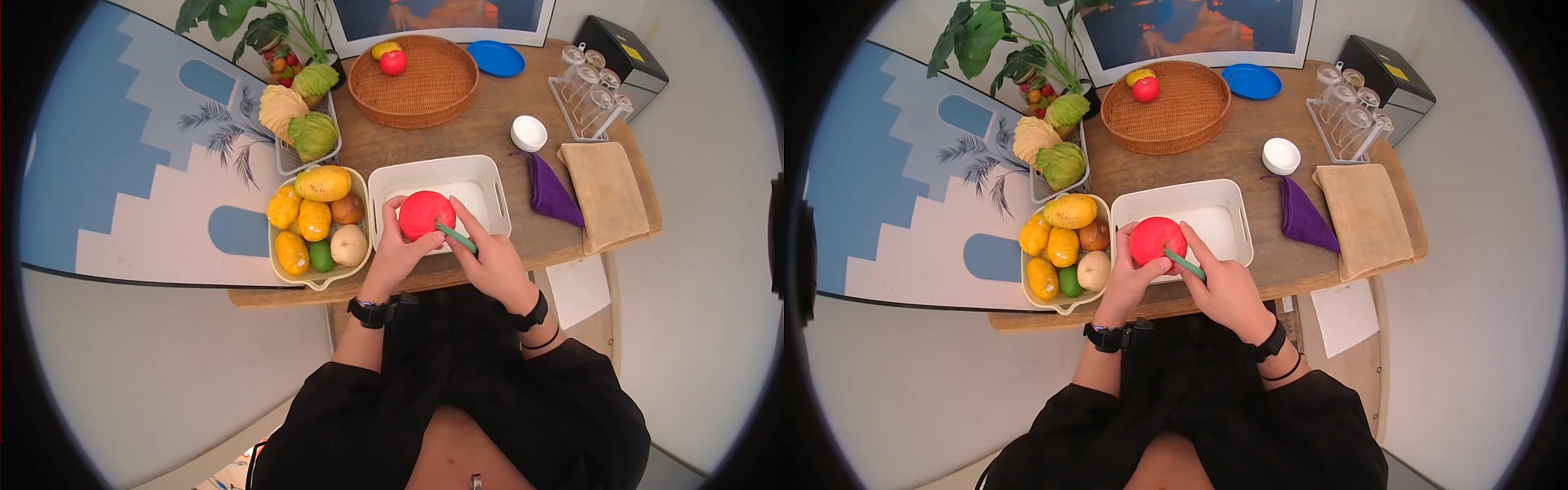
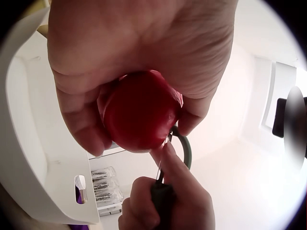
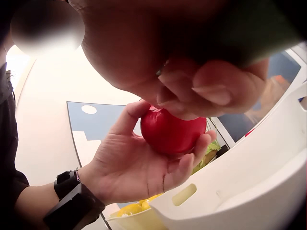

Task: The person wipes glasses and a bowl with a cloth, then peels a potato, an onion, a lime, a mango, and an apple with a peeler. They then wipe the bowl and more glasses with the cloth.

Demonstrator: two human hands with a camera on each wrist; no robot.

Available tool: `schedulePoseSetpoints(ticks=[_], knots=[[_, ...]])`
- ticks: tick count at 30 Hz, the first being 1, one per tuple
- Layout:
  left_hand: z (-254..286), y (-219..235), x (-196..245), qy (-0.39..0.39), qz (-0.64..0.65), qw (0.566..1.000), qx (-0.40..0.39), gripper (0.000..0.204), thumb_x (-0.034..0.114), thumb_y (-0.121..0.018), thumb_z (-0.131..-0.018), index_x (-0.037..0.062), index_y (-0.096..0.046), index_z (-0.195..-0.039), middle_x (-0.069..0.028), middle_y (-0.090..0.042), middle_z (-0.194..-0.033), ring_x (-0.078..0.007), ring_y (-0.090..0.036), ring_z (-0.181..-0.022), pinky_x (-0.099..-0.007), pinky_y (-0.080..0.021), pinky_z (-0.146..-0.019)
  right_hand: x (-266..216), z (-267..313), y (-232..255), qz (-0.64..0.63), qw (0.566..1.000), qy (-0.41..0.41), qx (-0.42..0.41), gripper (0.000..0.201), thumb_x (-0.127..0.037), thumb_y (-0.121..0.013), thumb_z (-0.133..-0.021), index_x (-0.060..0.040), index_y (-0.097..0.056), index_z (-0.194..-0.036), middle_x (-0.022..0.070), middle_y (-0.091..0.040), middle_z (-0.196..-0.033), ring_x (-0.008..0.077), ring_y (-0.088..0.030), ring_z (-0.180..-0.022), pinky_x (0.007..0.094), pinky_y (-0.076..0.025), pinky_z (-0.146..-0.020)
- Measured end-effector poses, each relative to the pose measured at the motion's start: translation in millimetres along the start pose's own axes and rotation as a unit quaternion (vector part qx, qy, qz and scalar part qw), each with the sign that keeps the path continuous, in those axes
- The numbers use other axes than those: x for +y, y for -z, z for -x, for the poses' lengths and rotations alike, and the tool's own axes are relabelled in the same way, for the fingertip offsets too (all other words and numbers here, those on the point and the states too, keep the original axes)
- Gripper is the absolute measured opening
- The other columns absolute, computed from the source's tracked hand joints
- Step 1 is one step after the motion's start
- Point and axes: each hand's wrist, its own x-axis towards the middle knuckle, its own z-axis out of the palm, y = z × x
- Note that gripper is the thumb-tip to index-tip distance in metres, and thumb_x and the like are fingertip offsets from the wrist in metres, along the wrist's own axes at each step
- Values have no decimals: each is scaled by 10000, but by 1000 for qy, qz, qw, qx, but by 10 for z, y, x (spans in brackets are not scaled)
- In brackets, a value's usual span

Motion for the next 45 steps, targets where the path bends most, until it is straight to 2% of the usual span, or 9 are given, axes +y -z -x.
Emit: schedulePoseSetpoints(ticks=[7, 9, 16, 19, 21, 27, 33, 36, 45], knots=[[-6, -10, 20, 11, 60, 998, 6, 599, 38, -708, -896, 15, -352, -1377, -140, -517, -1305, -241, -585, -1187, -365, -587, -903, 112, 22, -1, 54, 998, 28, -2, 608, -228, -644, -958, -140, -417, -1515, 212, -607, -618, 425, -629, -586, 495, -496, -565], [-24, 7, -6, -17, -34, 999, -2, 615, 27, -692, -881, 39, -353, -1394, -115, -508, -1308, -236, -560, -1216, -356, -515, -1004, 87, 24, 31, 64, 998, 15, -18, 602, -223, -639, -960, -138, -417, -1513, 211, -624, -649, 422, -637, -608, 494, -501, -575], [22, -7, -116, -12, -86, 995, 49, 574, 54, -688, -891, 27, -398, -1386, -129, -539, -1281, -199, -577, -1144, -339, -515, -980, 117, 33, 32, 95, 994, 45, -15, 637, -197, -649, -938, -130, -400, -1520, 198, -689, -845, 404, -668, -715, 481, -521, -619], [5, 13, -60, -57, -164, 984, 31, 576, 63, -690, -890, 43, -393, -1383, -133, -563, -1239, -174, -587, -1094, -317, -543, -902, 123, 29, 57, 103, 994, 39, -26, 678, -188, -667, -912, -148, -389, -1529, 194, -685, -810, 400, -668, -698, 482, -521, -611], [12, -28, 146, 82, -114, 990, -23, 635, 139, -702, -886, 32, -327, -1387, -156, -591, -1191, -213, -620, -1025, -324, -532, -886, 126, 24, 71, 99, 994, 44, -22, 685, -187, -674, -903, -165, -395, -1528, 191, -678, -778, 399, -666, -683, 483, -520, -604], [-10, 78, -95, 17, -185, 982, -32, 657, 160, -700, -892, 65, -296, -1402, -169, -600, -1158, -208, -654, -956, -305, -570, -736, 140, 8, 95, 98, 994, 50, -23, 675, -202, -681, -895, -225, -423, -1518, 186, -643, -668, 402, -654, -631, 484, -512, -579], [17, -35, 71, 114, -150, 982, -3, 593, 72, -691, -884, 95, -342, -1363, -137, -589, -1146, -182, -612, -998, -295, -535, -849, 159, -8, 114, 101, 993, 55, -24, 628, -227, -675, -904, -239, -464, -1495, 189, -642, -666, 404, -650, -630, 483, -510, -573], [-23, 19, 82, 31, -235, 969, -65, 570, 65, -699, -881, 105, -329, -1314, -137, -577, -1153, -190, -600, -1027, -306, -510, -916, 175, -12, 129, 95, 994, 50, -22, 607, -224, -675, -904, -244, -487, -1481, 193, -641, -671, 405, -648, -632, 480, -511, -575], [13, -2, 21, 103, -58, 992, -50, 559, 77, -695, -890, 84, -413, -1373, -92, -582, -1143, -169, -593, -1013, -309, -520, -901, 111, -12, 212, 47, 997, 39, -41, 614, -205, -675, -904, -251, -485, -1486, 207, -631, -692, 421, -636, -649, 478, -510, -591]])
